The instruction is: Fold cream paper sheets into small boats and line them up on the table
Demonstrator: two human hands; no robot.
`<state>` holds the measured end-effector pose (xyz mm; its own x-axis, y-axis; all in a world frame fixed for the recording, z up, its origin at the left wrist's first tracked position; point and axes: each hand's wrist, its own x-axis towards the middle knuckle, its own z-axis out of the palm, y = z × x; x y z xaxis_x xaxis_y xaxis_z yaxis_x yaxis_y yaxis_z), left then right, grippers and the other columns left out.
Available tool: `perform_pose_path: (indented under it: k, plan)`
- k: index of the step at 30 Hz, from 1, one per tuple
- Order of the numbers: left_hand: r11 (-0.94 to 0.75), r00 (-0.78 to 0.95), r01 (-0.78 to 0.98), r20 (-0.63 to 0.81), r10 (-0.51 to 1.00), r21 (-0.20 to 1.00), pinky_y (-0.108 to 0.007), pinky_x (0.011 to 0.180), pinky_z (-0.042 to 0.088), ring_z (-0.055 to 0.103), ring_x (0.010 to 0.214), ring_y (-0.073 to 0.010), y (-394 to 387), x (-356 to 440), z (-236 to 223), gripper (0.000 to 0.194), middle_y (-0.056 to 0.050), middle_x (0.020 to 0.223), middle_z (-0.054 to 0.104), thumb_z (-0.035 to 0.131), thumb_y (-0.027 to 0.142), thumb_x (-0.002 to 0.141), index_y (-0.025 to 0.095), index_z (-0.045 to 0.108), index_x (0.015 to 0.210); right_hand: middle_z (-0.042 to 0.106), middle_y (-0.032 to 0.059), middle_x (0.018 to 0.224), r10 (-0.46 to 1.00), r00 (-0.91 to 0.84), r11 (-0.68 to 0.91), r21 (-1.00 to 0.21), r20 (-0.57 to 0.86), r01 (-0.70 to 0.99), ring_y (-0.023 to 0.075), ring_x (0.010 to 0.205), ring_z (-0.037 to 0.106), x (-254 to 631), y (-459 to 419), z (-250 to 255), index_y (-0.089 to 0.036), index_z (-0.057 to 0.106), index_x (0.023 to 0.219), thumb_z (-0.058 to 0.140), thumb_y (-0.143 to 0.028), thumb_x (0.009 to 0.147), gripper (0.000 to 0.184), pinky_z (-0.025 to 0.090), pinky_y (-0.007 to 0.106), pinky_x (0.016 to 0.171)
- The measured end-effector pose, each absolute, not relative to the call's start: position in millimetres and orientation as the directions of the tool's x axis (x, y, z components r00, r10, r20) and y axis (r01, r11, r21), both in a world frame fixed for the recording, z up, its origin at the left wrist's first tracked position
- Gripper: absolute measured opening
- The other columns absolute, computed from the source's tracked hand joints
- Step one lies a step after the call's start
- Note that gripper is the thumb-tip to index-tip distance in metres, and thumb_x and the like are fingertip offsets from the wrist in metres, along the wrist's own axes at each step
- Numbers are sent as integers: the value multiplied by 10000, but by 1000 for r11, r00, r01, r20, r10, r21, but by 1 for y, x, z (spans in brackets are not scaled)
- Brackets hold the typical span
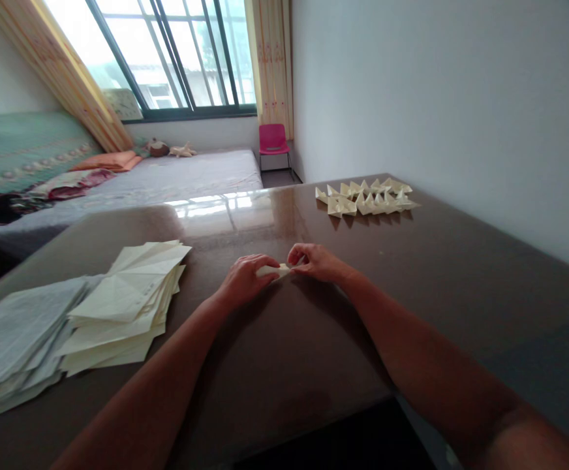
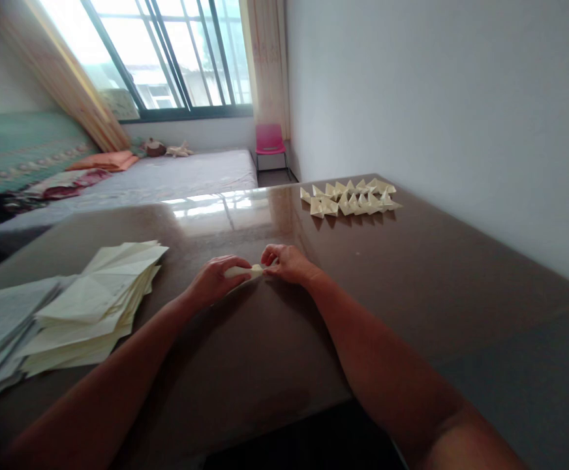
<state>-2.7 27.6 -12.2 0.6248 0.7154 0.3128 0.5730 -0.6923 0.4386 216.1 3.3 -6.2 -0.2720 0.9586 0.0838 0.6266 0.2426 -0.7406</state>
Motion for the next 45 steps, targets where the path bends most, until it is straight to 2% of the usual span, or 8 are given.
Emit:
perform_pose_path:
  k: [3,9,15,22,30,34,39,45]
  plan:
    - [-710,641,552,323,697,437,-273,817,443,631,872,-164,27,-3,-12,163,14,946,699,591,326,825,243,675,937,674,5,786,956,-283,251,-735,84,630,98,665,577,213,4,-8,-159,665,833,693,-201,721,122,418,189,601]
    - [-768,703,506,329,631,392,-284,837,429,615,865,-169,26,-4,-9,165,1,902,699,585,337,844,240,684,933,704,43,880,947,-320,160,-861,-3,483,106,691,607,220,9,-16,-140,597,1150,612,-244,811,355,449,200,620]
    - [-790,722,567,322,613,233,-326,896,398,581,973,-197,25,-4,-4,203,-7,1000,678,556,370,865,269,667,1002,704,20,750,933,-360,259,-744,27,616,132,696,606,217,9,-11,-138,738,892,605,-207,787,183,423,209,631]
    - [-769,724,638,315,614,31,-347,852,397,547,993,-216,19,-3,0,228,-12,1040,639,481,398,904,312,654,1024,716,22,850,924,-378,298,-735,62,609,132,749,624,214,7,-11,-158,720,940,600,-222,789,203,437,204,656]
    - [-698,640,681,284,714,222,-276,727,447,618,881,-183,17,0,-3,269,6,1090,629,525,409,866,303,620,1094,697,-3,773,952,-296,257,-725,76,639,110,663,612,206,7,-18,-190,691,920,717,-251,706,224,418,188,590]
    - [-676,632,669,241,736,311,-271,762,458,640,882,-175,22,0,-4,238,34,1063,669,530,352,857,331,663,1053,682,-10,747,957,-269,260,-722,106,642,101,643,602,204,7,-19,-180,661,908,714,-204,693,223,411,183,580]
    - [-667,648,600,222,729,442,-257,802,474,647,911,-170,27,-2,-3,258,11,1005,710,490,297,870,274,696,1023,643,-23,698,960,-243,265,-729,138,632,92,629,578,205,4,-16,-163,646,829,696,-151,669,168,393,174,557]
    - [-703,675,628,215,706,334,-260,787,477,645,859,-164,27,-3,-2,279,-6,995,696,503,256,837,278,710,1023,623,-26,646,937,-338,283,-771,94,570,89,604,556,210,2,-15,-155,681,742,654,-128,697,59,386,174,545]
